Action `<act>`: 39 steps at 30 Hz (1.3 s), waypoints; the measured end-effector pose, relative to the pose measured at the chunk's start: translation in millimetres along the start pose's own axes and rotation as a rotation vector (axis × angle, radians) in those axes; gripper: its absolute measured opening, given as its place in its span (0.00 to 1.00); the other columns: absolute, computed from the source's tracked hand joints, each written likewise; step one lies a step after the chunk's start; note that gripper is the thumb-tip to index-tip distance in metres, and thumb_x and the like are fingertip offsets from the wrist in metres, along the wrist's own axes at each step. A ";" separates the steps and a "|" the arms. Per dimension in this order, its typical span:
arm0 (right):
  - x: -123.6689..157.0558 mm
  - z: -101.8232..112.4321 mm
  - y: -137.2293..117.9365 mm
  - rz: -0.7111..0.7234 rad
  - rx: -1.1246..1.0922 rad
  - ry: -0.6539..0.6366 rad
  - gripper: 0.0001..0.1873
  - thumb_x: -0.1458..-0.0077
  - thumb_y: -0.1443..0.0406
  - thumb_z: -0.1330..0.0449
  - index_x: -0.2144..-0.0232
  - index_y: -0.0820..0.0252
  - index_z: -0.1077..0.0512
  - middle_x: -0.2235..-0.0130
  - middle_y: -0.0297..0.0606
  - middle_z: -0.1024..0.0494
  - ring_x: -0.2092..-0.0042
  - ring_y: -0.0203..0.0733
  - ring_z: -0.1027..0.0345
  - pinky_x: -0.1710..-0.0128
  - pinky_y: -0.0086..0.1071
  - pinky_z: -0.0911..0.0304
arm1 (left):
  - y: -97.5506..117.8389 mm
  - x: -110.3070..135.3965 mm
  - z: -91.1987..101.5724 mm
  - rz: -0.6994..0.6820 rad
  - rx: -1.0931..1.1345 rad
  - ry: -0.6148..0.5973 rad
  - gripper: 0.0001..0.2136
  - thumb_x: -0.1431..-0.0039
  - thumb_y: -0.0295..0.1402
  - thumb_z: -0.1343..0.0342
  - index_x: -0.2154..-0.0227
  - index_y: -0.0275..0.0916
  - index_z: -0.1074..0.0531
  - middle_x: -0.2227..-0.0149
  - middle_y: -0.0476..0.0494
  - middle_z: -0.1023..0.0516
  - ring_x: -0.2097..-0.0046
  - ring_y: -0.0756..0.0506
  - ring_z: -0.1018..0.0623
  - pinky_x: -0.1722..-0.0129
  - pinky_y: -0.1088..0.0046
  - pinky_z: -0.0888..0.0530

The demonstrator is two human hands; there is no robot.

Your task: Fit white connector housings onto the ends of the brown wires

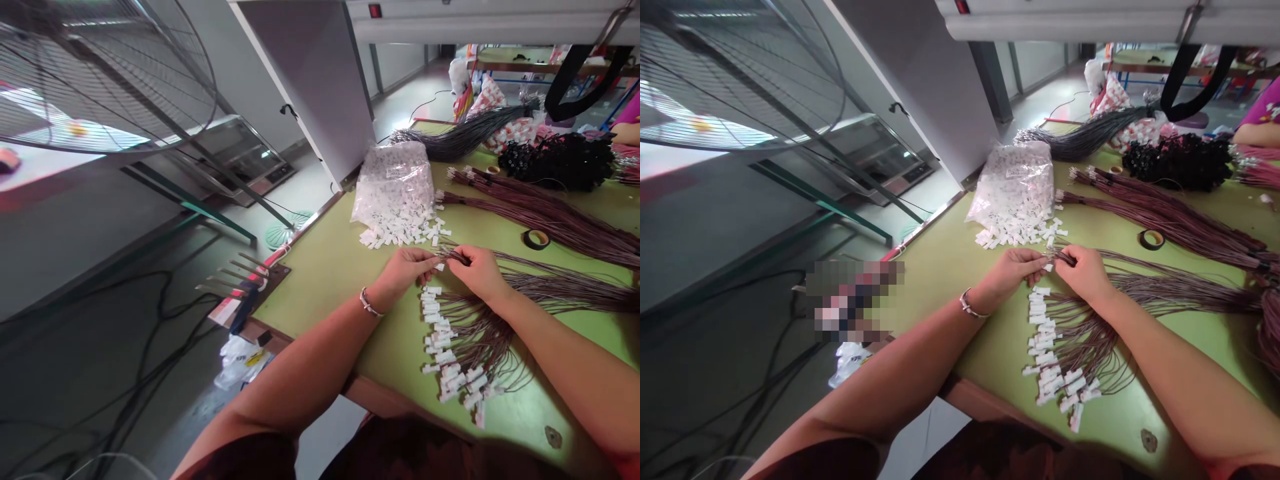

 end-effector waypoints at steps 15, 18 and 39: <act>0.9 3.2 -1.1 -0.020 0.031 0.068 0.08 0.57 0.62 0.46 0.83 0.58 0.39 0.82 0.27 0.41 0.78 0.32 0.49 0.77 0.27 0.51 | 0.9 1.4 11.4 0.002 0.196 0.079 0.16 0.58 0.40 0.33 0.75 0.32 0.28 0.81 0.50 0.27 0.82 0.57 0.32 0.82 0.82 0.37; 0.5 4.3 -1.9 -0.011 0.036 0.086 0.08 0.57 0.62 0.46 0.83 0.58 0.39 0.83 0.27 0.41 0.78 0.32 0.50 0.77 0.27 0.51 | 1.4 1.5 11.3 0.002 0.182 0.083 0.15 0.57 0.40 0.33 0.75 0.32 0.28 0.80 0.49 0.26 0.82 0.57 0.32 0.82 0.82 0.36; 6.9 -2.0 -1.9 0.139 0.109 -0.020 0.06 0.53 0.66 0.46 0.79 0.59 0.34 0.81 0.29 0.34 0.77 0.32 0.45 0.75 0.27 0.49 | -3.3 -2.7 -1.4 -0.036 0.100 -0.008 0.14 0.59 0.37 0.33 0.74 0.31 0.26 0.83 0.50 0.26 0.82 0.55 0.30 0.80 0.81 0.32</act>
Point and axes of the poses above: each hand's wrist, its own x-axis away from the middle knuckle, its own z-axis out of the back of the hand, y = z × x, the point moved 5 cm from there along -x, towards the middle knuckle
